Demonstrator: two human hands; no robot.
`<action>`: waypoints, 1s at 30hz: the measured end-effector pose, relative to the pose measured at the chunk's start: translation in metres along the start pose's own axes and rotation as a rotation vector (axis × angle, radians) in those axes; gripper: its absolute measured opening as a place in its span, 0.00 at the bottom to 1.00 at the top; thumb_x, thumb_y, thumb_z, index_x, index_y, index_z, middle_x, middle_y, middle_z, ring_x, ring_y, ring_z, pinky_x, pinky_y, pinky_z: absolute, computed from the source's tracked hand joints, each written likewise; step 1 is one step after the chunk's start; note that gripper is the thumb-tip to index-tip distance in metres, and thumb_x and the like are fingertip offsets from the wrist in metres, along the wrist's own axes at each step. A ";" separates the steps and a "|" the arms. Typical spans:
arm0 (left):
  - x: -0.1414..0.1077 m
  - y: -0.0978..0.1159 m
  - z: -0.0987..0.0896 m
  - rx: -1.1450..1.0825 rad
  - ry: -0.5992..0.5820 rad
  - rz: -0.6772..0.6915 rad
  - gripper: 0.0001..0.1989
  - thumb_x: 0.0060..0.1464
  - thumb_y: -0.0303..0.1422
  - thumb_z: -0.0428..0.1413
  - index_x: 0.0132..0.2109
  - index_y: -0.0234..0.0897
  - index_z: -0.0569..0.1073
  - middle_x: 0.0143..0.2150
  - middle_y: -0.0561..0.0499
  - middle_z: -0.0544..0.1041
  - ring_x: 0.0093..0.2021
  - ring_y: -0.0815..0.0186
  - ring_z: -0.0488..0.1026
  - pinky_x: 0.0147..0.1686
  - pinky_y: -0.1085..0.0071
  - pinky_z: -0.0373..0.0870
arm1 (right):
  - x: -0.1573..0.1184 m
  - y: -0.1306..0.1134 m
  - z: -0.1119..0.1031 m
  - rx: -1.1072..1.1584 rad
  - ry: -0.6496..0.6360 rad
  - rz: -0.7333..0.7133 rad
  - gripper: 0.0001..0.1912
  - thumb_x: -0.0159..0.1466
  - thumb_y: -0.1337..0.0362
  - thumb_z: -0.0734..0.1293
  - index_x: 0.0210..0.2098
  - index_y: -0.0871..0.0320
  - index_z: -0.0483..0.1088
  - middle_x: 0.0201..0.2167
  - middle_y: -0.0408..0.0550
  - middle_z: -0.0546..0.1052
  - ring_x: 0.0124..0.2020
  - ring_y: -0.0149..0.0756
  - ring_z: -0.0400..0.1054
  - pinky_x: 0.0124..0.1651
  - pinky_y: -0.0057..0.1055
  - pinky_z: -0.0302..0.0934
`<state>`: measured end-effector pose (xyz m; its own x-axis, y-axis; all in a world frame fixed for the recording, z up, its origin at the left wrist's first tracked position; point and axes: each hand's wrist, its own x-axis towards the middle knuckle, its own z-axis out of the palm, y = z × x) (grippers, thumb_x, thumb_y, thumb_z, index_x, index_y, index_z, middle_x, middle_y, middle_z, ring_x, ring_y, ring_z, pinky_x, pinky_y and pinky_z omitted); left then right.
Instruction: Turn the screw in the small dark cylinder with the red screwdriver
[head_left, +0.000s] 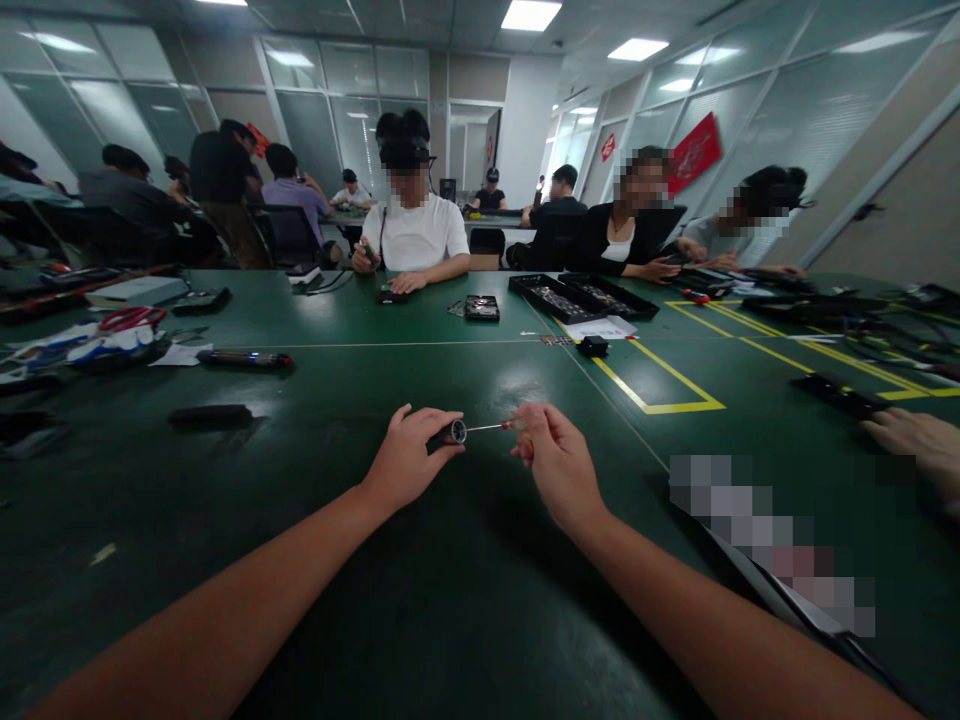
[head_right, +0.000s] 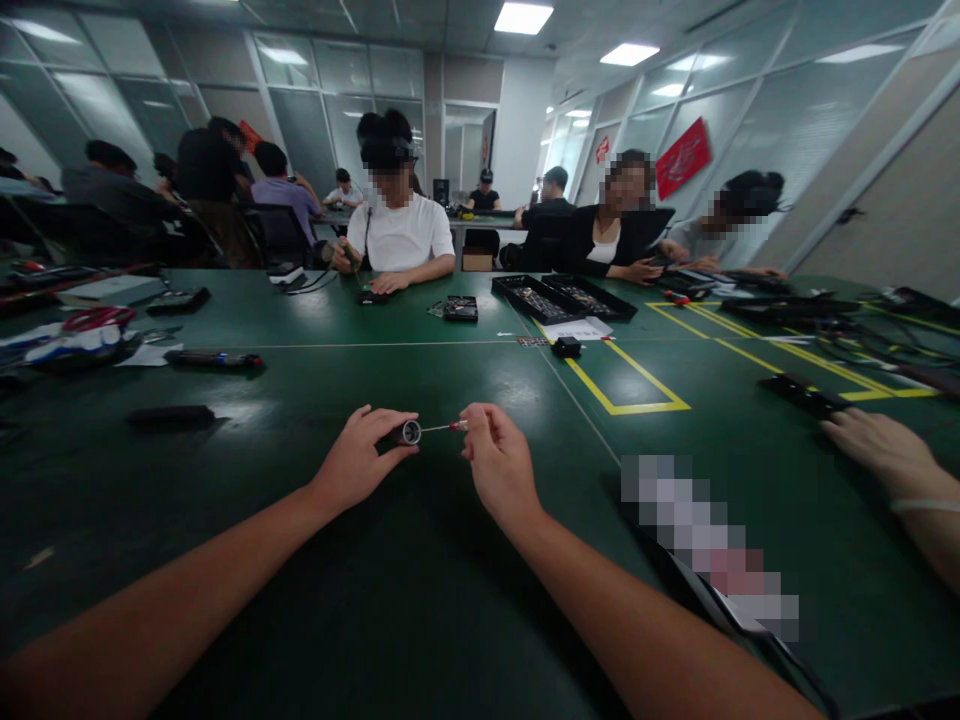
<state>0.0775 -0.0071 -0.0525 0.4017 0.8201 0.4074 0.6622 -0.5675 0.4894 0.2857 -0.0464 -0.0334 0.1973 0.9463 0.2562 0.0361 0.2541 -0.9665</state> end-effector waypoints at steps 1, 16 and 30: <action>0.000 0.000 0.000 -0.001 -0.001 0.004 0.19 0.60 0.34 0.62 0.58 0.44 0.74 0.56 0.48 0.77 0.59 0.57 0.72 0.68 0.41 0.48 | -0.001 -0.002 -0.001 -0.020 0.005 -0.008 0.18 0.68 0.47 0.63 0.35 0.54 0.74 0.19 0.37 0.67 0.21 0.32 0.62 0.29 0.31 0.60; 0.002 0.003 -0.002 0.082 -0.004 -0.047 0.19 0.62 0.31 0.59 0.59 0.44 0.74 0.56 0.47 0.77 0.59 0.56 0.72 0.67 0.40 0.51 | 0.015 0.021 -0.002 0.430 0.089 0.385 0.13 0.60 0.53 0.70 0.28 0.55 0.69 0.23 0.42 0.71 0.23 0.33 0.66 0.33 0.37 0.69; -0.001 0.006 -0.001 0.017 -0.012 -0.037 0.20 0.60 0.32 0.62 0.59 0.45 0.73 0.56 0.49 0.77 0.59 0.58 0.72 0.69 0.41 0.47 | 0.009 0.016 0.000 0.080 0.046 0.051 0.15 0.66 0.49 0.66 0.36 0.55 0.71 0.29 0.42 0.76 0.30 0.35 0.70 0.37 0.35 0.65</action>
<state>0.0800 -0.0114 -0.0496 0.3839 0.8415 0.3801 0.6874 -0.5353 0.4908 0.2880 -0.0337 -0.0469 0.2418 0.9487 0.2038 -0.0530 0.2227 -0.9735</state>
